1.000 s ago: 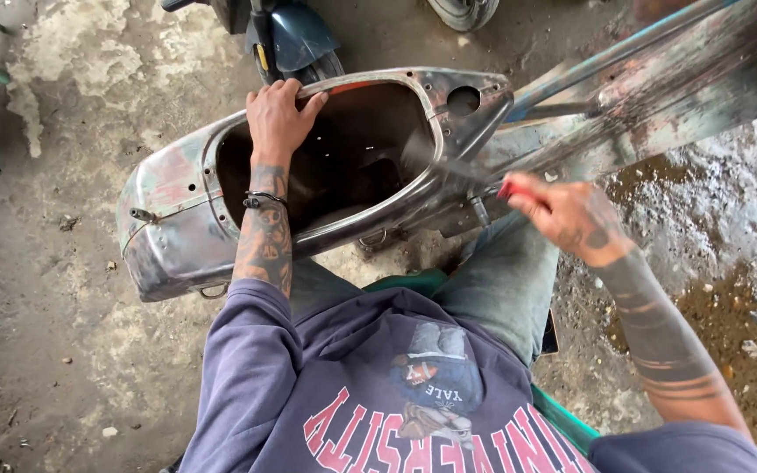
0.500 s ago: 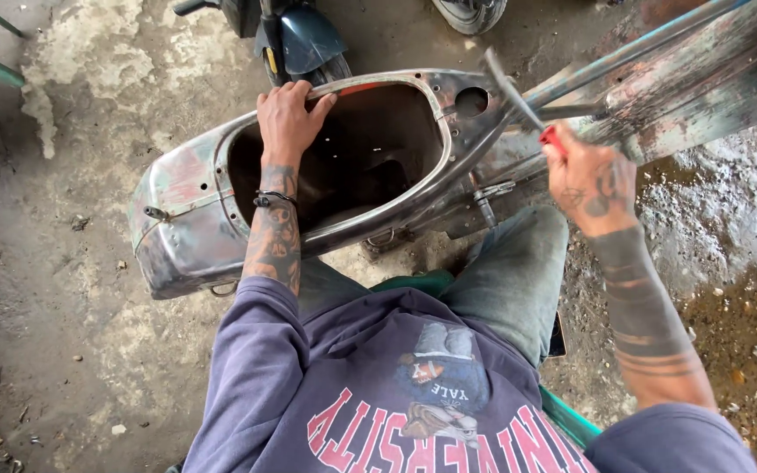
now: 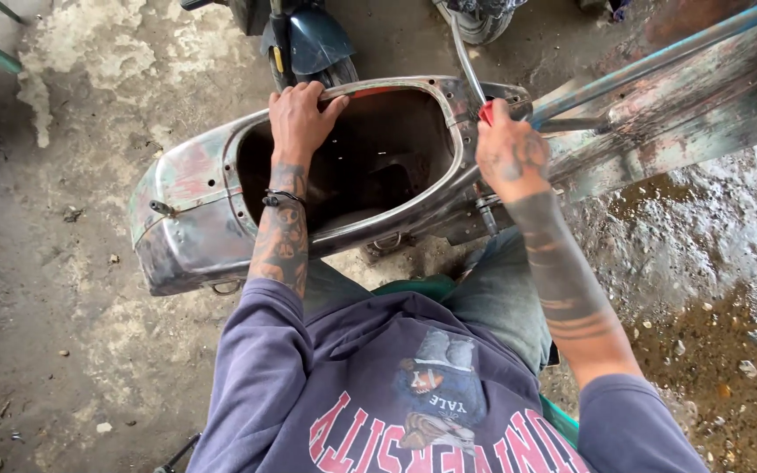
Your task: Scrubbing the rust and old paint off a motorcycle body frame using a wire brush.
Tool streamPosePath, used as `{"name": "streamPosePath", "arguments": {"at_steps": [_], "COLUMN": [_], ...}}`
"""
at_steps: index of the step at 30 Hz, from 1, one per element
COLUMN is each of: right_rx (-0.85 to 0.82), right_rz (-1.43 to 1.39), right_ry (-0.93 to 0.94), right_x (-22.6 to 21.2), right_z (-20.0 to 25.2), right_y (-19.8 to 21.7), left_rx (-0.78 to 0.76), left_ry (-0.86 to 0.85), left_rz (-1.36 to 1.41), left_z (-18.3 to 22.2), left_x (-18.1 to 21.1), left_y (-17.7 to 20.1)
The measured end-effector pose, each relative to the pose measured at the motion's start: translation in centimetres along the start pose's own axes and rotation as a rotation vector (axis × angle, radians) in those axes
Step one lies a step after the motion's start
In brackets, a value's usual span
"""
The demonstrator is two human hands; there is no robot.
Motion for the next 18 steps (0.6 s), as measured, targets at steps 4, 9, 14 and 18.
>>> {"name": "streamPosePath", "arguments": {"at_steps": [4,9,14,18], "right_rx": [-0.155,-0.223,-0.062,-0.028], "right_rz": [0.068,0.184,-0.054,-0.055], "right_ry": [-0.034,-0.026,0.084,0.094], "right_x": [0.7,-1.4,-2.6,-1.9], "right_z": [4.5,7.9,3.1,-1.9], "right_y": [1.8,5.4,2.9,-1.5], "left_rx": [-0.028,-0.104,-0.066,-0.079], "left_ry": [0.000,0.019,-0.006,0.041], "left_rz": [0.022,0.106,0.098,0.097], "left_z": [-0.4,0.0,-0.4,-0.3], "left_x": [-0.4,-1.1,-0.6,-0.8], "left_y": [-0.2,-1.2,-0.3,0.0]}}
Point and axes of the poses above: each hand's wrist, its own z-axis away from the middle knuckle, its own y-axis out of the back of the hand, x = y × z, the point moved 8 cm from there along -z, towards the middle knuckle, and after that the axes turned 5 degrees about x, right-handed, at the moved point
